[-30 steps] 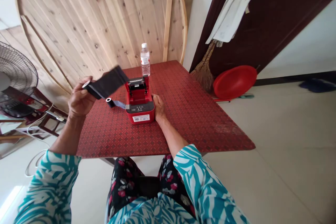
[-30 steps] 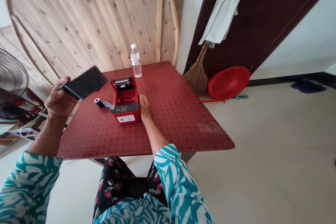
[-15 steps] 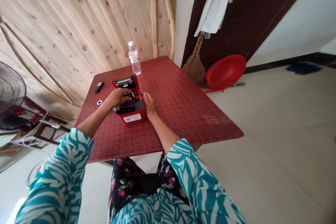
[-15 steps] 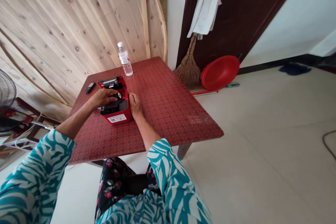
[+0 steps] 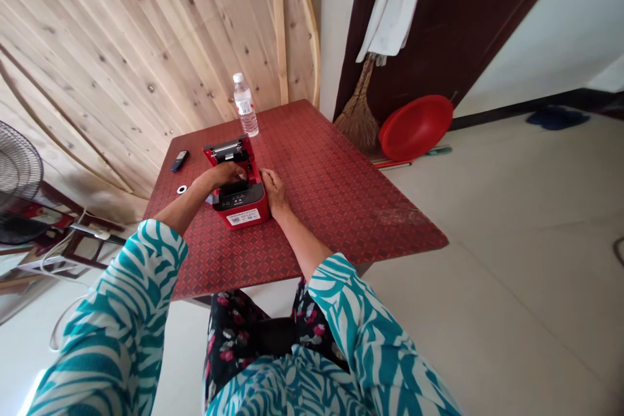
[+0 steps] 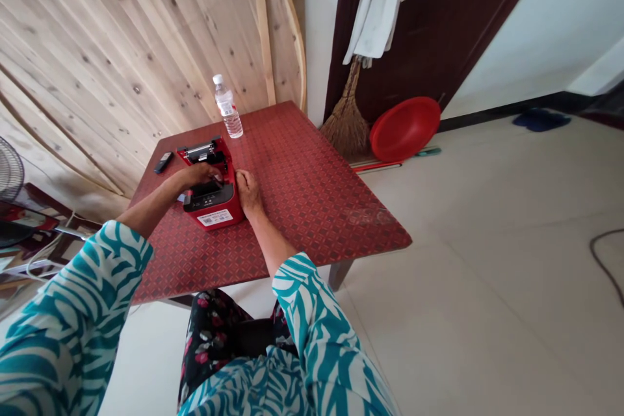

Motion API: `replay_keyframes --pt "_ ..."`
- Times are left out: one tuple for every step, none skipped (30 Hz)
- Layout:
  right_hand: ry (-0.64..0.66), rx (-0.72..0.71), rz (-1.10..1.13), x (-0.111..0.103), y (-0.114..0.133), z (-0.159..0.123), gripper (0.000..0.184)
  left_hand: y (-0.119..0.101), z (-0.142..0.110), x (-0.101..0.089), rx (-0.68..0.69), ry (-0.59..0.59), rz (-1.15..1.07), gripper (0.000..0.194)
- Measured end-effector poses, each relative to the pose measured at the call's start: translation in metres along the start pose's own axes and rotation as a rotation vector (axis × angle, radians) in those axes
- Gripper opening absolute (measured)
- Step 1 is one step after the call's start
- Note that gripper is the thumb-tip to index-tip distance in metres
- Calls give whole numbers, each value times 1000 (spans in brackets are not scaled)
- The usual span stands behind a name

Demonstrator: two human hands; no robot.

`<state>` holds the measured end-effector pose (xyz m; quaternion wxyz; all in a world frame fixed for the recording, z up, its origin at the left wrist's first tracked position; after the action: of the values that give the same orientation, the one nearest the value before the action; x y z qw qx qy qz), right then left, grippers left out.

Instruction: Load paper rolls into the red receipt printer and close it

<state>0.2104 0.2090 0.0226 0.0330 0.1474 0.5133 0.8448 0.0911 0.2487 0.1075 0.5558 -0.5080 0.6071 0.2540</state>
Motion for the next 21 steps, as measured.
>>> replay_keyframes --pt "0 -1 2 0 0 0 31 0 -4 -2 16 0 -59 17" --pt "3 -4 3 0 0 0 31 0 -11 -4 22 -2 -120 18" --pt "7 -9 1 0 0 0 32 1 -19 -6 25 -15 -185 21" --pt "9 -13 -1 -1 0 0 33 2 -29 -9 30 -52 -261 26" --pt "8 -16 -5 -1 1 0 34 4 -40 -12 30 -95 -349 33" --pt "7 -16 -7 -2 1 0 35 6 -52 -14 23 -148 -444 40" --pt "4 -11 -6 -2 1 0 35 9 -64 -14 10 -205 -539 45" --pt "0 -1 -3 -3 1 -1 36 12 -77 -13 -6 -269 -627 50" --pt "-4 11 2 -3 0 -1 37 15 -90 -11 -22 -337 -694 53" --pt "-7 24 12 -3 -1 -2 38 16 -101 -6 -41 -386 -735 54" --pt "-12 40 28 -3 -3 -3 38 17 -109 0 -53 -417 -771 55" --pt "-20 60 52 -3 -5 -4 39 16 -117 7 -49 -446 -797 55" --pt "-32 87 80 -3 -8 -4 41 15 -122 13 -31 -476 -813 55" --pt "-47 116 107 -4 -11 -2 42 13 -126 18 0 -513 -818 54" --pt "-62 143 127 -4 -13 2 44 11 -130 21 38 -556 -810 52" --pt "-74 160 135 -4 -14 8 45 9 -132 24 77 -601 -792 51" --pt "-74 160 129 -3 -13 16 47 7 -134 26 115 -643 -766 49" --pt "-64 140 110 -1 -9 27 48 6 -135 27 148 -684 -733 48" --pt "-39 104 88 3 -3 39 50 4 -136 28 176 -718 -695 47" --pt "-2 64 69 8 4 51 52 3 -137 29 198 -748 -651 45" --pt "34 28 57 14 12 62 52 1 -138 30 214 -777 -599 44"
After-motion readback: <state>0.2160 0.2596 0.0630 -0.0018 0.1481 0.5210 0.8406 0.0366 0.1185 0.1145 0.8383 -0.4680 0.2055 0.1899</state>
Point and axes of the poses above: each hand's wrist, its own z-axis towards the middle knuckle, its own x-axis out of the palm, y = z × x, the point moved 8 cm from there along z, towards the middle knuckle, and after that the axes turned 13 degrees about -x, right-handed, at the moved point
